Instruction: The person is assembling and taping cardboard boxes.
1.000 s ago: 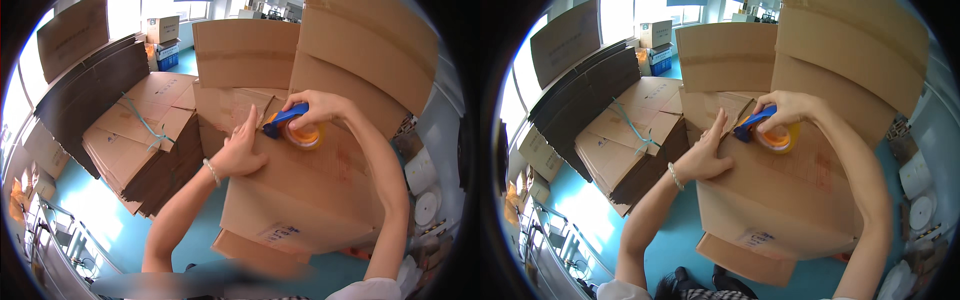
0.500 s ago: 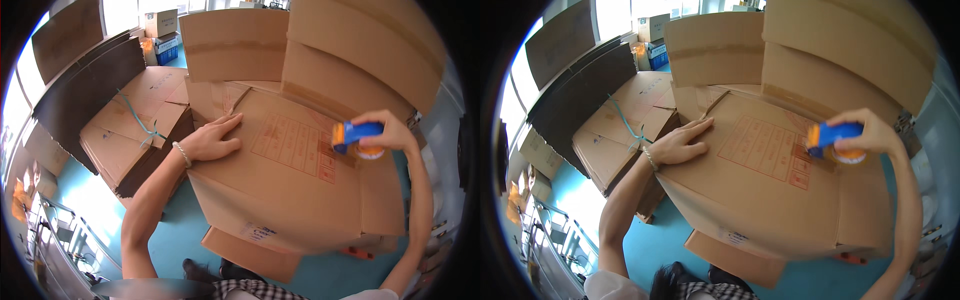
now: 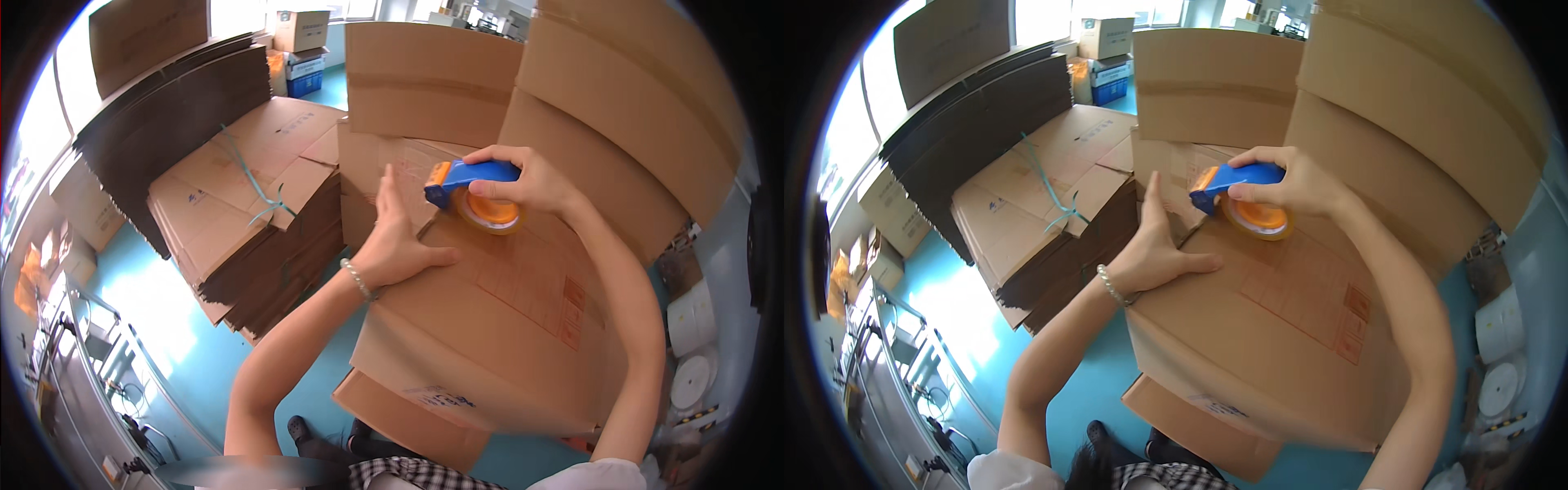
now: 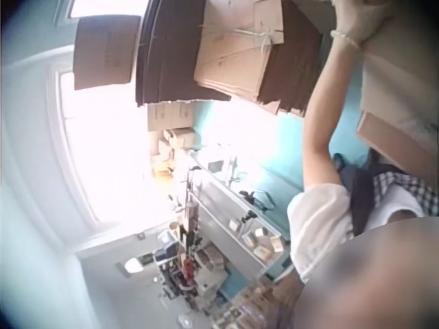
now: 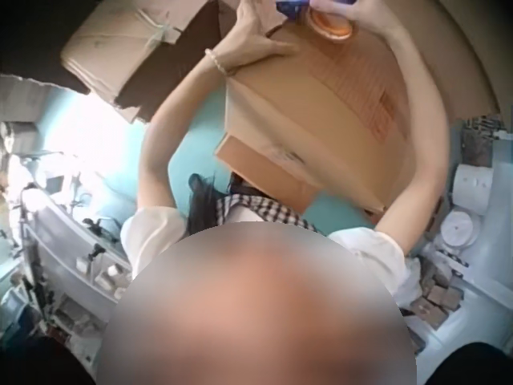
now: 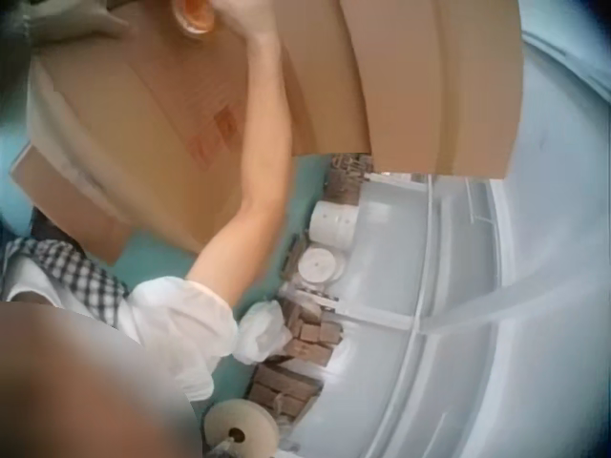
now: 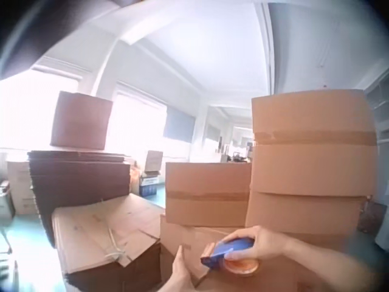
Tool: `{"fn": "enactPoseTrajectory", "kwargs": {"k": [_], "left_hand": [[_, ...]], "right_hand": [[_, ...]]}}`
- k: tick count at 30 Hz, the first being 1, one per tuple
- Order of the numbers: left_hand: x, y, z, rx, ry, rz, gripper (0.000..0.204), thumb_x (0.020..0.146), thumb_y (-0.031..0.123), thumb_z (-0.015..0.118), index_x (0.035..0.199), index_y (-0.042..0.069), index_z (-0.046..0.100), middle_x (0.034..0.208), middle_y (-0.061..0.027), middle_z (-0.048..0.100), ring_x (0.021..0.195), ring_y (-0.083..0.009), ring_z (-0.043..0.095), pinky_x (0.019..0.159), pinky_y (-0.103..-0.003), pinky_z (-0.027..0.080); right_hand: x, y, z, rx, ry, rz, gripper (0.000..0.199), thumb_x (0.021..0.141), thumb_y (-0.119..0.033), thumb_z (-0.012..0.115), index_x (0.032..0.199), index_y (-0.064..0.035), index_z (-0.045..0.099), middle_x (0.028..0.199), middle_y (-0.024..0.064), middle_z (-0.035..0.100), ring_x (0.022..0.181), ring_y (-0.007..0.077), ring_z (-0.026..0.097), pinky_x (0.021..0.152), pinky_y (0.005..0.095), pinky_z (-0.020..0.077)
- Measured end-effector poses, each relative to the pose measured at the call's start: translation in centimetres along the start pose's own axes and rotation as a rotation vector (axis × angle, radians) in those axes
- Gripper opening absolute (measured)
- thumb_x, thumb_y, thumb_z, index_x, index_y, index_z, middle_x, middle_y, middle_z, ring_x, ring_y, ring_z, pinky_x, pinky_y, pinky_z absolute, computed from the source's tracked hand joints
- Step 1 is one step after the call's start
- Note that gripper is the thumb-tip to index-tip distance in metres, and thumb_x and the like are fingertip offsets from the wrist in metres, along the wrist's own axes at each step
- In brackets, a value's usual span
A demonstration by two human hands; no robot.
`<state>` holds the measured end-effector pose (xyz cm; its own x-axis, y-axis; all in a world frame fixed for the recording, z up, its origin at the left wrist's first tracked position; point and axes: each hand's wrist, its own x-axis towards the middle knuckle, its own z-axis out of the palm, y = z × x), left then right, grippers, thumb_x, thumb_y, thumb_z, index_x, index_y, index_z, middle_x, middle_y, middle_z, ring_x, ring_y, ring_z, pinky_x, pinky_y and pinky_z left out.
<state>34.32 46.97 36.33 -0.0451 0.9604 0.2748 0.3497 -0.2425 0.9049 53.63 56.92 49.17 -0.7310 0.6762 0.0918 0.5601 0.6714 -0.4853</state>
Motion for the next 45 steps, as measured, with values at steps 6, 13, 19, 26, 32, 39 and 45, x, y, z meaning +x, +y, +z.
{"fn": "enactPoseTrajectory", "kwargs": {"k": [6,13,19,26,32,39,45], "left_hand": [[0.8,-0.6,-0.3,-0.193,-0.188,-0.234,0.13,0.07,0.026,0.084,0.146,-0.009,-0.015,0.15,-0.0317,0.027,0.141,-0.0326,0.031,0.113,-0.031,0.029],[1.0,0.1,0.1,-0.298,-0.208,-0.257,0.111,0.076,0.018,0.081,0.151,-0.004,0.002,0.149,-0.0227,0.035,0.14,-0.0258,0.033,0.113,-0.033,0.027],[1.9,0.3,-0.1,-0.432,-0.403,-0.386,0.074,0.082,0.006,0.072,0.147,0.006,0.037,0.141,-0.0114,0.048,0.121,-0.0185,0.053,0.1,-0.031,0.044],[1.9,0.8,-0.3,-0.489,-0.384,-0.382,0.067,0.084,0.007,0.069,0.145,0.009,0.042,0.132,-0.0097,0.055,0.113,-0.0178,0.057,0.094,-0.031,0.048],[1.9,-0.2,0.4,-0.564,-0.354,-0.331,0.063,0.088,0.011,0.064,0.146,0.012,0.041,0.149,-0.0105,0.041,0.13,-0.0221,0.045,0.105,-0.033,0.04],[2.5,0.0,1.1,-0.013,-0.535,-0.102,0.053,0.095,0.025,0.054,0.146,0.014,0.042,0.158,-0.0093,0.023,0.144,-0.0239,0.026,0.115,-0.031,0.024],[5.2,0.6,0.2,0.234,-0.09,-0.168,0.05,0.077,0.047,0.067,0.106,0.007,0.072,0.095,-0.0189,0.072,0.094,-0.0346,0.068,0.087,-0.037,0.052]], "right_hand": [[2.1,-1.7,-1.1,-0.095,-0.171,0.102,0.047,0.078,-0.036,0.078,0.113,-0.0064,0.069,0.101,0.0062,0.067,0.094,0.0149,0.061,0.086,0.0282,0.0473],[0.4,-0.8,0.1,-0.013,-0.078,0.139,0.045,0.078,-0.034,0.077,0.111,-0.004,0.069,0.098,0.0057,0.066,0.091,0.0134,0.06,0.082,0.0261,0.0465],[-1.7,-1.1,0.0,0.047,-0.046,0.215,0.046,0.079,-0.034,0.077,0.114,-0.0065,0.067,0.099,0.0063,0.066,0.092,0.0143,0.059,0.083,0.0273,0.0465],[-10.3,0.0,-4.0,0.077,-0.062,0.189,0.056,0.071,-0.024,0.082,0.121,-0.0074,0.064,0.108,0.0078,0.065,0.099,0.0173,0.061,0.09,0.0298,0.0463],[-10.4,0.1,-7.6,-0.074,-0.312,0.292,0.057,0.068,-0.026,0.084,0.118,-0.0061,0.067,0.105,0.0088,0.068,0.095,0.0179,0.064,0.085,0.0293,0.0488],[1.2,-4.6,-4.4,-0.602,-0.629,0.799,0.04,0.066,-0.036,0.083,0.093,-0.0062,0.076,0.093,0.0097,0.073,0.085,0.0206,0.069,0.074,0.0315,0.0527],[3.3,-0.6,-4.8,-0.821,-0.757,1.029,0.053,0.064,-0.037,0.082,0.101,-0.0005,0.071,0.095,0.0157,0.072,0.092,0.0246,0.068,0.081,0.0365,0.0525]]}}
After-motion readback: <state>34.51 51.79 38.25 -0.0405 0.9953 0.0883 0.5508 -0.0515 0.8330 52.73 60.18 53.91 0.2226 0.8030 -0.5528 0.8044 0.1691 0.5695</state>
